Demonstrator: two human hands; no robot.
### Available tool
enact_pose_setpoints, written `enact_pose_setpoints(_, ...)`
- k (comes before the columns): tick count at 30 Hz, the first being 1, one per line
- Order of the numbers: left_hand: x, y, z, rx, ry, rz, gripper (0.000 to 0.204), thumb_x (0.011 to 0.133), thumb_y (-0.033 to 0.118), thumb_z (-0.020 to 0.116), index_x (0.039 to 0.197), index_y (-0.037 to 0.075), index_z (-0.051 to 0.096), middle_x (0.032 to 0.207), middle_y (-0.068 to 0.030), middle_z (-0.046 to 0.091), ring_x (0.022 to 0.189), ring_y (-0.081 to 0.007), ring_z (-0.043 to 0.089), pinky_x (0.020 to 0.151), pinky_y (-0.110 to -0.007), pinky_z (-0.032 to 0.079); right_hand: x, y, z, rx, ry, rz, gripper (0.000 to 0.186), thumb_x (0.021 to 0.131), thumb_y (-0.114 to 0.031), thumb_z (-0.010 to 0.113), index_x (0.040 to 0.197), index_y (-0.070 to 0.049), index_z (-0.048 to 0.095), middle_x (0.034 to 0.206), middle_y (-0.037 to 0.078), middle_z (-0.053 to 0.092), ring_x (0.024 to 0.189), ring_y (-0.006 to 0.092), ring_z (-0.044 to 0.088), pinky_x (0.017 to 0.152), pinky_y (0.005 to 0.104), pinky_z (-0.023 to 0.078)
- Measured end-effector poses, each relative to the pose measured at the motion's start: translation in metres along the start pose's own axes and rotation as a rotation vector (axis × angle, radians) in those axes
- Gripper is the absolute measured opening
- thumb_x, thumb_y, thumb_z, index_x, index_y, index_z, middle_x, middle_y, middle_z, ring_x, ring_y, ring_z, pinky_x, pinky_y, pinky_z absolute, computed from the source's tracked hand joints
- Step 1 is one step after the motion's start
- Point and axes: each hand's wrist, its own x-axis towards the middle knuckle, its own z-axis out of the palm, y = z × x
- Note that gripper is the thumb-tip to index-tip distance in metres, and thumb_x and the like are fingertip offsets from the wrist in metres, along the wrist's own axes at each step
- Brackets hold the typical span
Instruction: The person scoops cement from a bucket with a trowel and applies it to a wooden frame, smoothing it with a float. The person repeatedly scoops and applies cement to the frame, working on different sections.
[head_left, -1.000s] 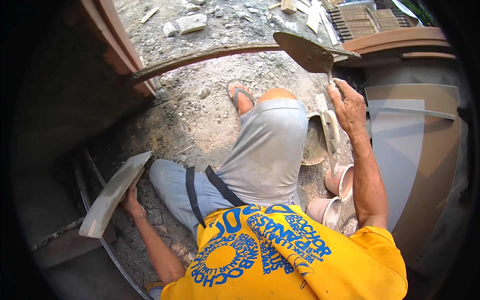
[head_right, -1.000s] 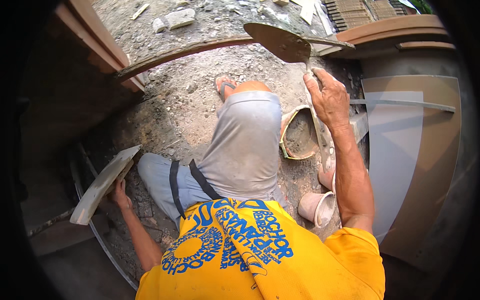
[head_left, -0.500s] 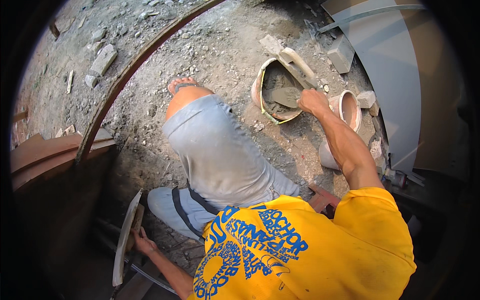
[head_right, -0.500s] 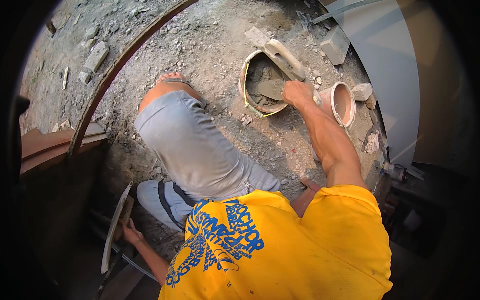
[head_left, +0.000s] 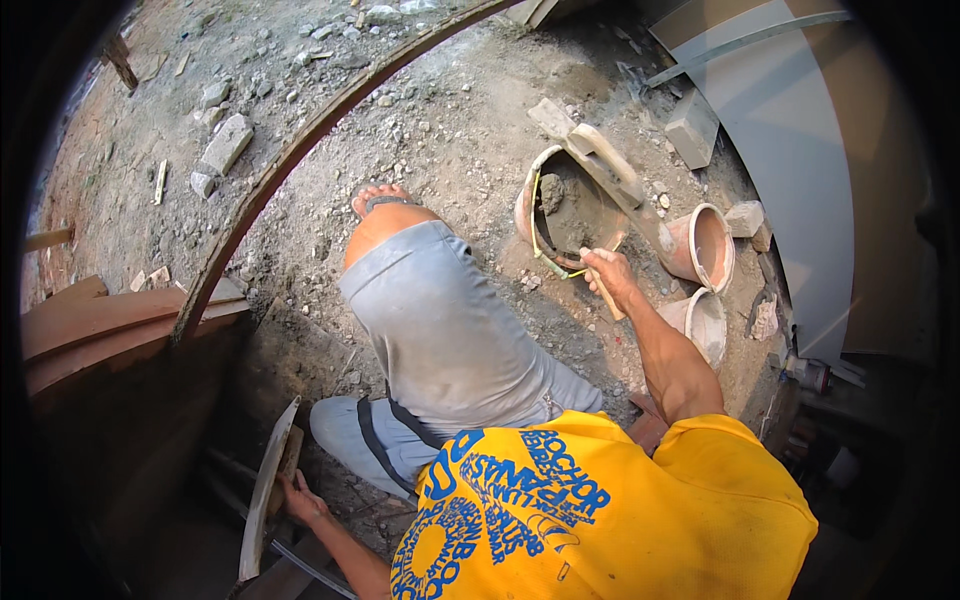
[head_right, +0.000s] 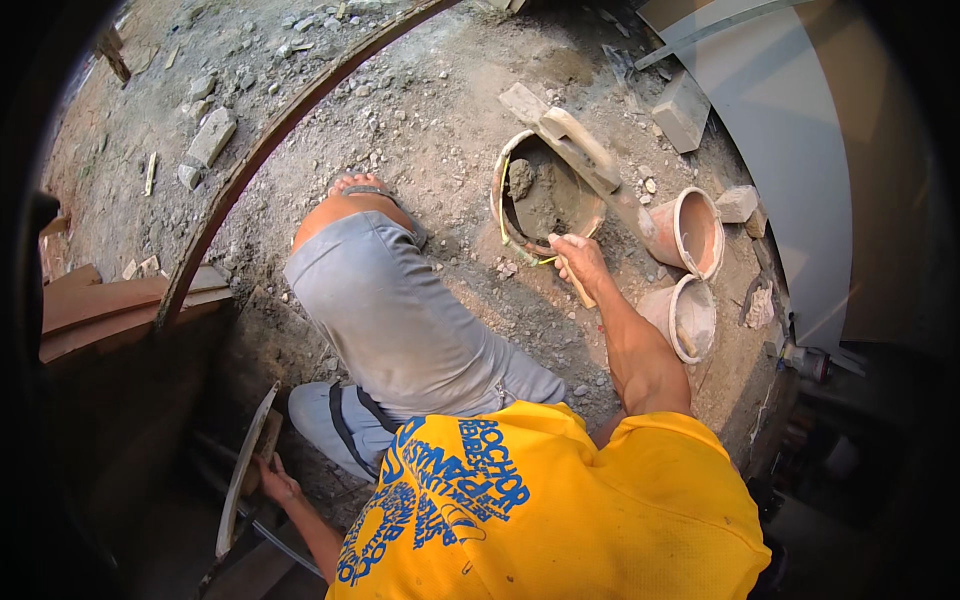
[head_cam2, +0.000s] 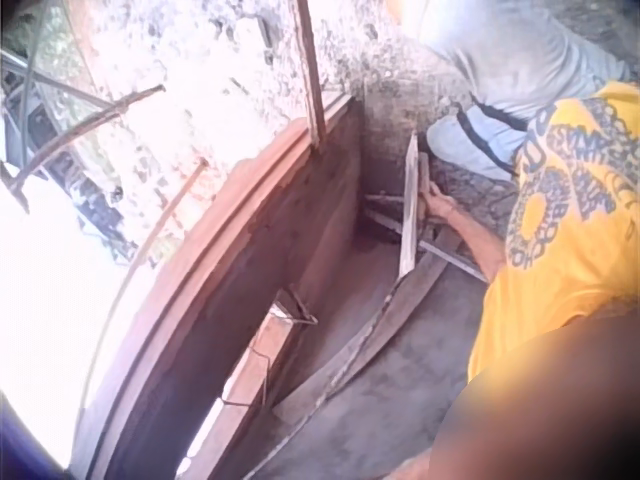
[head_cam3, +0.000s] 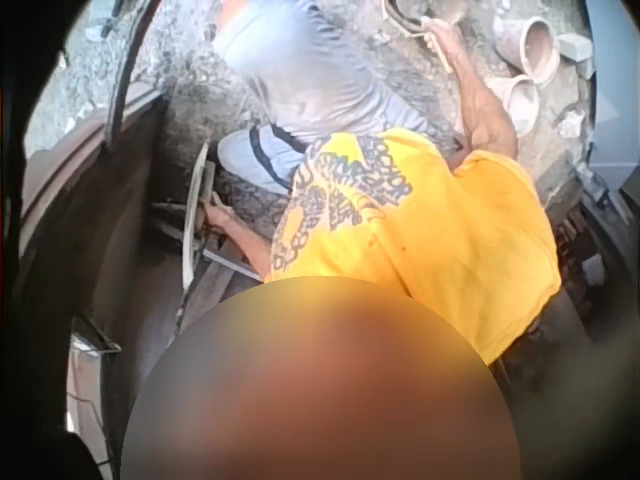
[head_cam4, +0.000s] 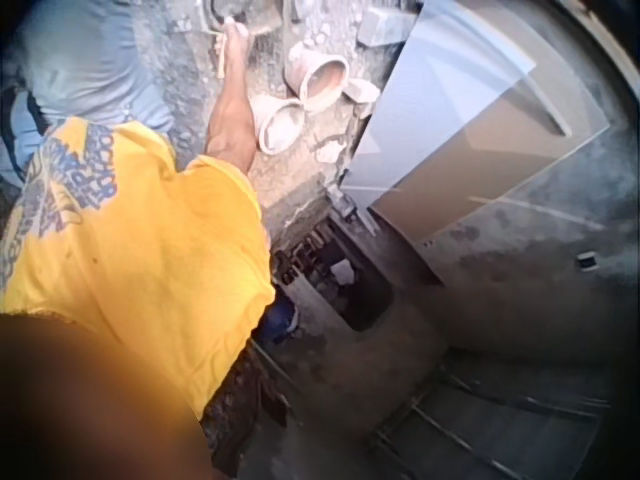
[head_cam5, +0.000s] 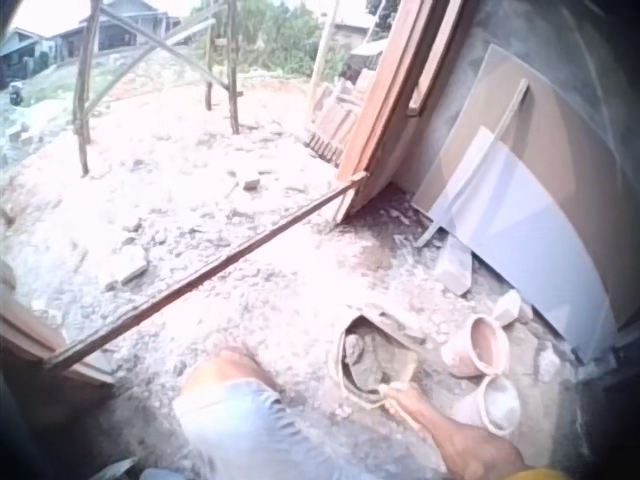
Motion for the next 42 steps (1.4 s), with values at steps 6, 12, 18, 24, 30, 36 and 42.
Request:
enact_pose_setpoints(6,0.0,-0.005,-0.001,-0.084,0.01,-0.039,0.066,0.099,0.021,0.074,0.152,-0.002,0.044,0.153,-0.0132,0.049,0.139,-0.0263,0.051,0.12,-0.049,0.043,-0.012,-0.025,-0.015,-0.114,0.244,-0.271,0.038,0.091,-0.038,0.079,0.095,-0.003,0.068,0.072,0.002,0.062,0.057,0.0099,0.057,0.049,0.0257,0.046)
enact_pose_setpoints(12,0.002,-0.029,-0.001,-0.189,0.121,-0.001,0.072,0.098,0.021,0.075,0.158,0.01,0.037,0.156,-0.0111,0.044,0.143,-0.031,0.046,0.122,-0.06,0.039,-0.052,-0.18,-0.013,-0.296,0.2,-0.622,0.019,0.096,-0.025,0.072,0.088,-0.009,0.065,0.067,-0.005,0.052,0.054,0.0057,0.046,0.047,0.0252,0.035)
enact_pose_setpoints(18,-0.002,-0.042,0.008,-0.246,0.164,0.059,0.071,0.089,0.013,0.082,0.149,0.001,0.045,0.145,-0.0161,0.055,0.128,-0.0291,0.058,0.109,-0.047,0.047,-0.129,-0.348,0.1,-0.903,-0.041,-1.205,0.029,0.092,-0.024,0.077,0.102,0.003,0.068,0.074,-0.005,0.047,0.068,0.0073,0.039,0.059,0.0269,0.034)
enact_pose_setpoints(24,-0.016,-0.043,0.016,-0.013,0.217,0.085,0.053,0.089,0.019,0.081,0.134,-0.001,0.062,0.133,-0.0154,0.066,0.123,-0.0268,0.061,0.107,-0.042,0.045,-0.211,-0.369,0.278,-1.083,-0.618,-1.495,0.035,0.084,-0.023,0.083,0.099,0.005,0.069,0.07,0.007,0.056,0.062,0.0137,0.049,0.06,0.0318,0.044)
enact_pose_setpoints(30,-0.021,-0.074,0.019,0.282,0.243,0.072,0.051,0.099,0.029,0.069,0.142,0.004,0.058,0.144,-0.0146,0.061,0.132,-0.0326,0.055,0.111,-0.045,0.042,-0.253,-0.331,0.395,-1.53,-1.485,-0.7,0.031,0.093,-0.029,0.078,0.101,0.0,0.075,0.072,0.01,0.07,0.065,0.0108,0.066,0.061,0.0301,0.051)
enact_pose_setpoints(36,-0.021,-0.115,0.011,0.445,0.285,0.177,0.04,0.105,0.031,0.057,0.139,0.009,0.06,0.144,-0.0161,0.06,0.134,-0.0374,0.052,0.114,-0.05,0.039,-0.249,-0.329,0.519,-1.725,-1.214,-0.614,0.03,0.096,-0.033,0.071,0.092,-0.003,0.073,0.07,0.001,0.062,0.064,0.0129,0.059,0.06,0.0296,0.049)
enact_pose_setpoints(42,-0.025,-0.115,0.006,0.619,0.302,0.152,0.045,0.105,0.034,0.059,0.141,0.006,0.058,0.144,-0.0166,0.059,0.134,-0.037,0.052,0.113,-0.05,0.04,-0.298,-0.382,0.505,-1.544,-1.258,-1.014,0.034,0.097,-0.031,0.07,0.101,0.002,0.075,0.07,0.007,0.065,0.064,0.0152,0.064,0.06,0.0314,0.05)
